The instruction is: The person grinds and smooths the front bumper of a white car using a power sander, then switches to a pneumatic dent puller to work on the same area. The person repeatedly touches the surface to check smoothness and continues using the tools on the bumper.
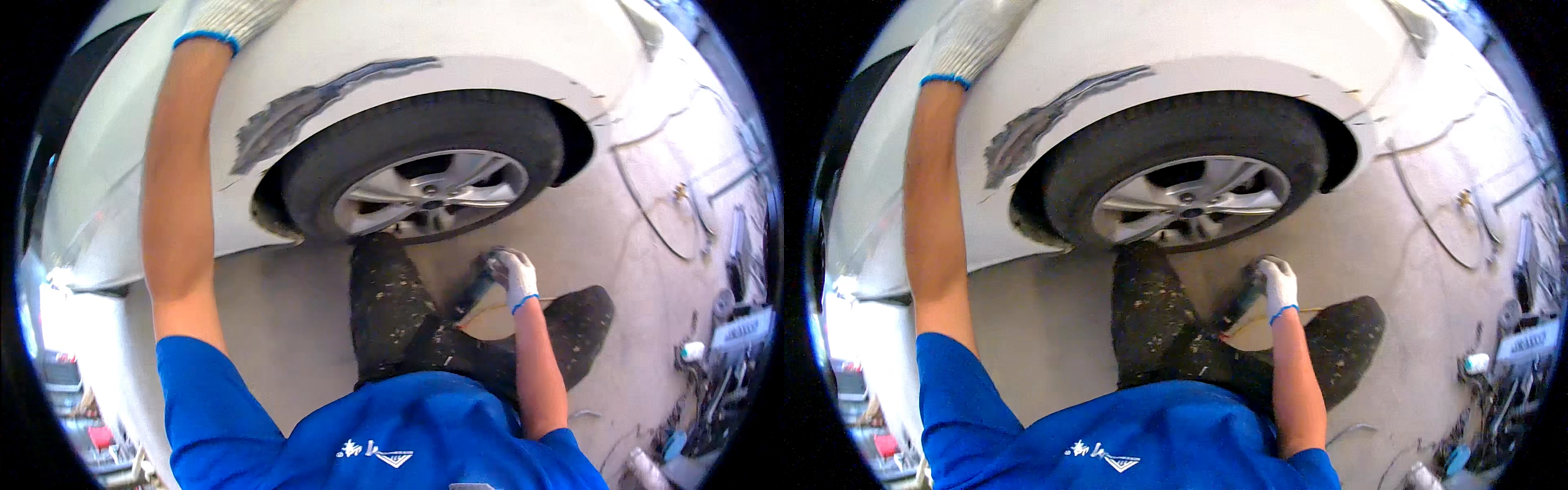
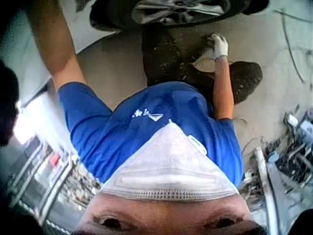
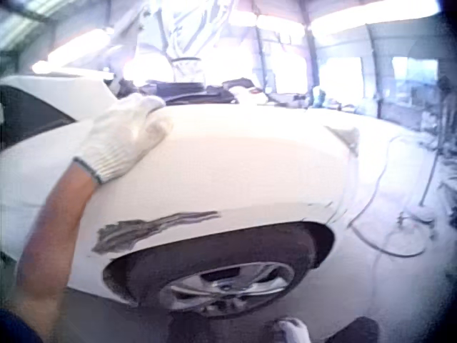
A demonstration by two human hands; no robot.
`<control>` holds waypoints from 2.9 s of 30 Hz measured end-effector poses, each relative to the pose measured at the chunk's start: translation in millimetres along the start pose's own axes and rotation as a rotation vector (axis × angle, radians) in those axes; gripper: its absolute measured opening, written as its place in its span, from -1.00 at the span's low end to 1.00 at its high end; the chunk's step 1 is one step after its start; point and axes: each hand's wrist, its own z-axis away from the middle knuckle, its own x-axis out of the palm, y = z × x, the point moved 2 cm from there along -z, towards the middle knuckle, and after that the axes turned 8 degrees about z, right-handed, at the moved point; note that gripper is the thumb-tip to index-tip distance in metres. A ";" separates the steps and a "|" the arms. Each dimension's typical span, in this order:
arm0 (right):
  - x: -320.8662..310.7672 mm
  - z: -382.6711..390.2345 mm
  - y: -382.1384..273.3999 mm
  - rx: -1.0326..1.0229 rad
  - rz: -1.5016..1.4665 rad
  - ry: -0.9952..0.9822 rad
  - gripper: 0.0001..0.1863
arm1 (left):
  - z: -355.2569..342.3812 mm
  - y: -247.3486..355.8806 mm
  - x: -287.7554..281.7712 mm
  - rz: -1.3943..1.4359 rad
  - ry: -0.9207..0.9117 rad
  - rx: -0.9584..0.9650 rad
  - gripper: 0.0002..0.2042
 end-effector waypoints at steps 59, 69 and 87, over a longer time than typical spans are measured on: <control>-7.1 -78.3 146.0 0.759 0.670 0.364 -0.33 | -53.7 266.8 44.3 0.230 -0.395 0.643 -0.13; -5.7 -89.4 148.7 0.815 0.675 0.327 -0.30 | -78.1 304.9 59.8 0.219 -0.458 0.679 -0.12; -10.6 -99.3 152.0 0.869 0.666 0.274 -0.19 | -78.9 300.2 49.4 0.239 -0.503 0.616 -0.19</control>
